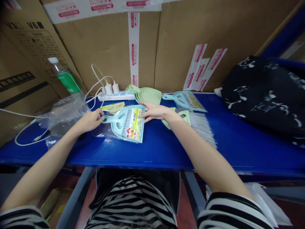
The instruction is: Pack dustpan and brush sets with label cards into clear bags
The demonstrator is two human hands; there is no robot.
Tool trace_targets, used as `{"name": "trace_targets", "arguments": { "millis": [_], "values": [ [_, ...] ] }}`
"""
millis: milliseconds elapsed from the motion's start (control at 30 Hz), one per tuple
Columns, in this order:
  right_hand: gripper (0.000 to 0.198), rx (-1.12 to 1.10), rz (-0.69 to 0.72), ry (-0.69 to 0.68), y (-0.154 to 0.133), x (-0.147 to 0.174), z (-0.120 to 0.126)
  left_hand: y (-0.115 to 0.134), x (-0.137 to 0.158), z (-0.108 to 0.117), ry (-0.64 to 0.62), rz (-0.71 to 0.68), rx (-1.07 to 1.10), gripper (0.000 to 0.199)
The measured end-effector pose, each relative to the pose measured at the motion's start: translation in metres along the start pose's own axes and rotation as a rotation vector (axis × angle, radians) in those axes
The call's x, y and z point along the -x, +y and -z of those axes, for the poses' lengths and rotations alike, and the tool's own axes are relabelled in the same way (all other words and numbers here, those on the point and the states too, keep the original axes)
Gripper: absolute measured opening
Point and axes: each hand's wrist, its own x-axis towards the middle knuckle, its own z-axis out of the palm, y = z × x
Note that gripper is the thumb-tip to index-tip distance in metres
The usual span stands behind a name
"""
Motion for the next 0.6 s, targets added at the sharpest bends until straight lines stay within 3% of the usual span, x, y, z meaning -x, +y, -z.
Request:
{"name": "trace_targets", "arguments": {
  "millis": [200, 600],
  "values": [
    [0.108, -0.005, -0.027, 0.001, -0.001, 0.001, -0.004, 0.003, 0.001, 0.003, -0.015, 0.02, -0.009, 0.025],
    [0.092, -0.023, 0.044, -0.019, 0.008, -0.006, 0.007, 0.001, 0.0, 0.002, 0.008, 0.045, -0.01, 0.02]
  ]
}}
